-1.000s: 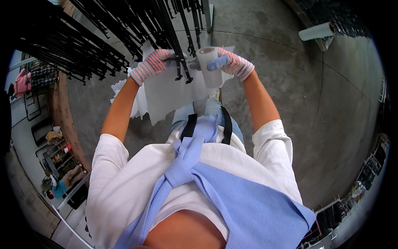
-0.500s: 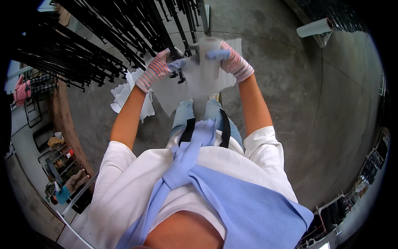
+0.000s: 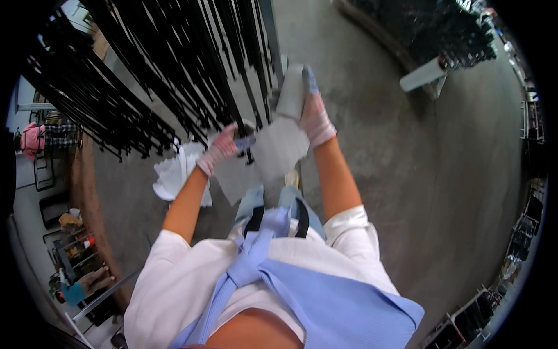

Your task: The person wraps individual black metal rods with white paper and secures them with tape. They pick up a rod from a rack, place a sheet of paper around it, and use a roll of tape to fasten the paper in place. The wrapped rods are then placed back onto the rack.

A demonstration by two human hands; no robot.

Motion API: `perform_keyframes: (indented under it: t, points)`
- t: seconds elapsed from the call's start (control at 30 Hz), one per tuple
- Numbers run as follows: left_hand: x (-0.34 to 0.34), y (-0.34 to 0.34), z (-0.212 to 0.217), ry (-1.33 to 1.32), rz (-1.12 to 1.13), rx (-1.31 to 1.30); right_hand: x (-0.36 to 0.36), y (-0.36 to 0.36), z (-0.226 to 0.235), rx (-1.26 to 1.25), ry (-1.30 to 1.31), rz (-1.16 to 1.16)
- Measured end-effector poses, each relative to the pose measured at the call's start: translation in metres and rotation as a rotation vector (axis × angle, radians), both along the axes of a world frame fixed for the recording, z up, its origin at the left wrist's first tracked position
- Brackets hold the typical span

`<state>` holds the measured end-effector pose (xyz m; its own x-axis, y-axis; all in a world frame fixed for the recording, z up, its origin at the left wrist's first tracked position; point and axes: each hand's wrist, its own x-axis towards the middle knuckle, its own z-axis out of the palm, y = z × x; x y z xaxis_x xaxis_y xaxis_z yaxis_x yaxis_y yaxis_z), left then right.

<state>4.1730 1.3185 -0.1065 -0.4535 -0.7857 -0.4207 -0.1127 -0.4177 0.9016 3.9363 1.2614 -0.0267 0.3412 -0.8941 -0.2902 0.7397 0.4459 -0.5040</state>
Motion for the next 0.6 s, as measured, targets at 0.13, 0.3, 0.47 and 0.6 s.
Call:
perform_keyframes:
  t: [0.13,0.3,0.47,0.6]
  points:
    - [0.041,0.022,-0.144,-1.043,-0.282,-1.203,0.015,0.007,0.000,-0.258,0.076,-0.121]
    - [-0.007,-0.025,-0.131,0.029,0.008,-0.289,-0.005,-0.019,0.128,-0.387,0.019,0.020]
    - [-0.009,-0.001,-0.031,-0.310,-0.038,-0.360,0.013,-0.072,0.269,-0.951,0.449,-0.276]
    - [-0.011,-0.006,-0.063,-0.346,-0.028,-0.360,0.018,-0.161,0.405,-1.384,0.951,-0.944]
